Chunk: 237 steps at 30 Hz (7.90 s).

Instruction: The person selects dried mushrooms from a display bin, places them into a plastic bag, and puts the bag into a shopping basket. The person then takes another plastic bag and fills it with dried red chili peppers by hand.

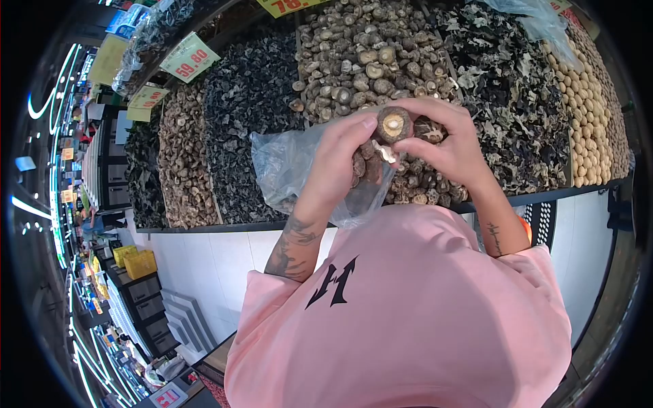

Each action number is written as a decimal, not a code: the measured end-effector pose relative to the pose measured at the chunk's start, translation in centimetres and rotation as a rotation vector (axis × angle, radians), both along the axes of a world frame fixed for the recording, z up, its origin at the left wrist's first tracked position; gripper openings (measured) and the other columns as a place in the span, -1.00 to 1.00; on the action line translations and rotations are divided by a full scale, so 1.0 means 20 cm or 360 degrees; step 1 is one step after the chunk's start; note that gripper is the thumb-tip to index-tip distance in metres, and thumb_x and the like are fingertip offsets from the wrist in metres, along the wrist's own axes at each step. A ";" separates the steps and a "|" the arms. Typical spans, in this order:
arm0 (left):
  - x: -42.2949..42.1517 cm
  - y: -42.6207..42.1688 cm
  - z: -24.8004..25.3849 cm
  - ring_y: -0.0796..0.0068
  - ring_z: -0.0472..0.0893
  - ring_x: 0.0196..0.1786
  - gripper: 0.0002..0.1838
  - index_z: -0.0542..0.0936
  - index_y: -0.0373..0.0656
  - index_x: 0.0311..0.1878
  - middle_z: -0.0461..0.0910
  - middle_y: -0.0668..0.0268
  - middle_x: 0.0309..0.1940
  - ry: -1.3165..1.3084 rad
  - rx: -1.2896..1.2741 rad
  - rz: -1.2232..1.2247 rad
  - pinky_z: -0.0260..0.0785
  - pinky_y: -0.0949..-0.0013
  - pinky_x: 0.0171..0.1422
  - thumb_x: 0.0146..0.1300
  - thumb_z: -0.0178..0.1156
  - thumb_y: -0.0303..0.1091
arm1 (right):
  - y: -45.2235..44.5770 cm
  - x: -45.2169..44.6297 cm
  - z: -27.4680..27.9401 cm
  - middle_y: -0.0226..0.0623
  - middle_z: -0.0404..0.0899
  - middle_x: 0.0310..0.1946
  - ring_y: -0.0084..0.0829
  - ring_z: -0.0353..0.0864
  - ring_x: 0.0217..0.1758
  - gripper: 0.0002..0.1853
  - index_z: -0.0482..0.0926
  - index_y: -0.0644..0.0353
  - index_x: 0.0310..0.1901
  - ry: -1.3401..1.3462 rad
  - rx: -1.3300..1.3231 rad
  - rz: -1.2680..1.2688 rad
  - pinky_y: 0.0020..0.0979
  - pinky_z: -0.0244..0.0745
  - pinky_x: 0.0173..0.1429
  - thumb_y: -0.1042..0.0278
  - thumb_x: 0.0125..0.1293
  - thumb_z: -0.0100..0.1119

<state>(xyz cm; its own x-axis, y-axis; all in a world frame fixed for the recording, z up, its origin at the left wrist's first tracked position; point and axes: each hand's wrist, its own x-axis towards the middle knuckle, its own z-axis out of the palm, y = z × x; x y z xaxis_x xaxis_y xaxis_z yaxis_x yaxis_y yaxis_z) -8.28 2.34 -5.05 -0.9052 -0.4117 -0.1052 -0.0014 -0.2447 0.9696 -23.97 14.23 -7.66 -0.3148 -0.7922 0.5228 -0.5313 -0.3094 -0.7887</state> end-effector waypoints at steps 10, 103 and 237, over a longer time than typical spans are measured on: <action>0.02 0.02 0.00 0.50 0.64 -0.36 -0.57 0.54 -0.33 0.02 0.65 0.22 -0.30 0.0048 0.0452 -0.0031 0.46 0.49 -0.36 0.51 -0.07 -0.11 | 0.00 0.03 0.07 -0.28 0.66 -0.34 -0.40 0.66 -0.30 -0.53 0.67 0.24 0.00 -0.0067 -0.0037 0.0067 -0.37 0.52 -0.07 0.34 0.01 0.50; -0.17 0.21 -0.38 0.28 0.48 -0.02 -0.52 0.63 -0.10 -0.13 0.48 0.31 -0.20 0.0185 -0.2029 0.0865 0.27 0.05 0.10 0.09 0.31 0.12 | 0.03 0.12 -0.46 -0.30 0.32 0.35 -0.25 0.38 0.36 -0.55 0.27 0.06 0.37 -0.2397 0.0112 0.0320 -0.18 0.37 0.42 0.07 0.58 -0.21; -0.15 0.65 -0.39 0.54 0.52 0.22 -0.39 0.46 -0.26 0.34 0.58 0.24 0.18 -0.0723 0.0505 -0.0800 0.34 0.44 0.36 0.53 -0.05 0.09 | 0.94 0.04 -0.40 -0.27 0.53 -0.37 -0.36 0.52 -0.28 -0.52 0.51 0.18 -0.27 -0.1709 -0.0357 0.0332 -0.32 0.44 -0.08 -0.16 0.41 0.02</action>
<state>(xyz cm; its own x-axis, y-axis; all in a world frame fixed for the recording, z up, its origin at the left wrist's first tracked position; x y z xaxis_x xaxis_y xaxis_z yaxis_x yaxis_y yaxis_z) -11.26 15.30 -12.78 -0.8155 0.1522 -0.5584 -0.5702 -0.3767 0.7300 -23.18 33.09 -15.65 -0.5611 -0.8039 0.1973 0.4713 -0.5062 -0.7223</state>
